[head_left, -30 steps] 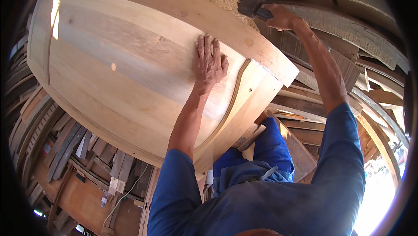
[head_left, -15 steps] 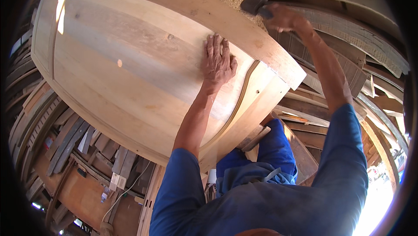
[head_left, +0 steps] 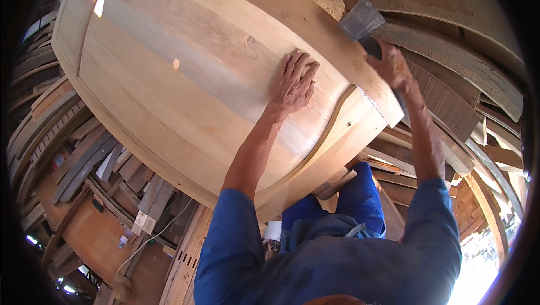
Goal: The person applies glue to a wooden door frame, places a wooden strip along the edge, and uses a mallet to tap it into place. They continue tapping the strip along the curved edge to secure it.
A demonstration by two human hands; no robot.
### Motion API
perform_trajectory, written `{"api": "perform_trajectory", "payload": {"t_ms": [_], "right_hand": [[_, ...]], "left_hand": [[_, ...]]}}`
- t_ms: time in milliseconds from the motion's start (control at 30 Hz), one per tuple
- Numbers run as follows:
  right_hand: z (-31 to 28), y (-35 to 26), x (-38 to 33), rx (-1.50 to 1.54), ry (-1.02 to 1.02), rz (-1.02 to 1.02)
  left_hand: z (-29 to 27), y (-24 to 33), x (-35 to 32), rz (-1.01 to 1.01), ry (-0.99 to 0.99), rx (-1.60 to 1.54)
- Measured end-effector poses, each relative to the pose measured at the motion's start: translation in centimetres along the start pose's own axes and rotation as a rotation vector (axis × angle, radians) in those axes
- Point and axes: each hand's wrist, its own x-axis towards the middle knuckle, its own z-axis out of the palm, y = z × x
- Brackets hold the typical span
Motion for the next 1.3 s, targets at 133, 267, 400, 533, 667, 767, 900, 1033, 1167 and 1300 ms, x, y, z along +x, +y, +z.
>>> {"api": "perform_trajectory", "payload": {"t_ms": [133, 267, 400, 533, 667, 767, 900, 1033, 1167, 1300], "right_hand": [[2.7, -2.6, -5.0, 0.001, -0.098, 0.155], [3.9, -3.0, -7.3, -0.009, -0.163, 0.238], [4.4, -3.7, -7.8, -0.043, -0.239, 0.298], [5.1, -3.0, -8.0, -0.022, -0.214, 0.293], [4.5, -2.9, -7.8, -0.046, -0.292, 0.264], [4.4, -2.5, -7.8, 0.081, -0.241, 0.276], [4.6, -3.0, -7.6, -0.003, -0.269, 0.306], [4.1, -2.8, -7.7, 0.044, -0.290, 0.284], [4.6, -1.7, -7.7, 0.091, -0.236, 0.285], [4.3, -1.7, -8.0, 0.008, -0.292, 0.212]], "left_hand": [[-0.1, -0.5, 0.3, 0.012, 0.023, -0.041], [-0.1, -2.2, 1.1, 0.073, 0.104, -0.011], [0.5, -2.5, 1.3, 0.065, 0.143, -0.031], [0.2, -2.3, 1.4, 0.068, 0.135, -0.045], [0.4, -2.2, 1.3, 0.034, 0.129, -0.027], [0.4, -2.3, 1.3, 0.033, 0.140, -0.021], [0.2, -2.1, 1.3, 0.019, 0.111, -0.011], [-0.3, -1.8, 1.5, -0.020, 0.056, -0.008], [-0.5, -1.7, 1.5, -0.020, 0.061, -0.017], [-0.4, -1.4, 1.8, -0.044, 0.043, -0.018]]}}
